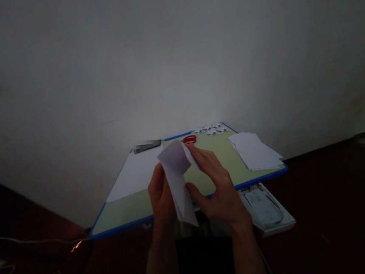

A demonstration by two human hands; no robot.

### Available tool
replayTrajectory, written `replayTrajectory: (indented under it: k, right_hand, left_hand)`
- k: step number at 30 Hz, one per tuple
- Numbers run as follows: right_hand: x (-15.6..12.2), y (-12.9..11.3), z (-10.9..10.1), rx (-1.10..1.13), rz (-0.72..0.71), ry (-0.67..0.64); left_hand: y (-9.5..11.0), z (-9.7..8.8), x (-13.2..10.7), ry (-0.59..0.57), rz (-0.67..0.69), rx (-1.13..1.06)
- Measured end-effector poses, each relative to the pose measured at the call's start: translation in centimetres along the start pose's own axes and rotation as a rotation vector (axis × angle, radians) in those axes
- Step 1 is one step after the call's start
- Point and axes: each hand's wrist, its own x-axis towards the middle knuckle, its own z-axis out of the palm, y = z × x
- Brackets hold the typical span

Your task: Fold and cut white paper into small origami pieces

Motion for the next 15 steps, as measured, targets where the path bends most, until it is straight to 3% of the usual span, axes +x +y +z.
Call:
replayTrajectory:
  k: [6,10,15]
  right_hand:
    - [0.7,0.1,1.5,-0.065,0.1,0.357]
    - [0.9,0.1,1.9,-0.101,0.124,0.428]
    - [0.8,0.5,1.9,-0.175,0.043,0.489]
  left_hand:
    - [0.0,0.0,0.0,-0.091,0.023,0.003]
    - [0.2,0.0,0.1,-0.138,0.015,0.021]
    - [0.3,0.0,0.0,-0.217,0.014,0.028]
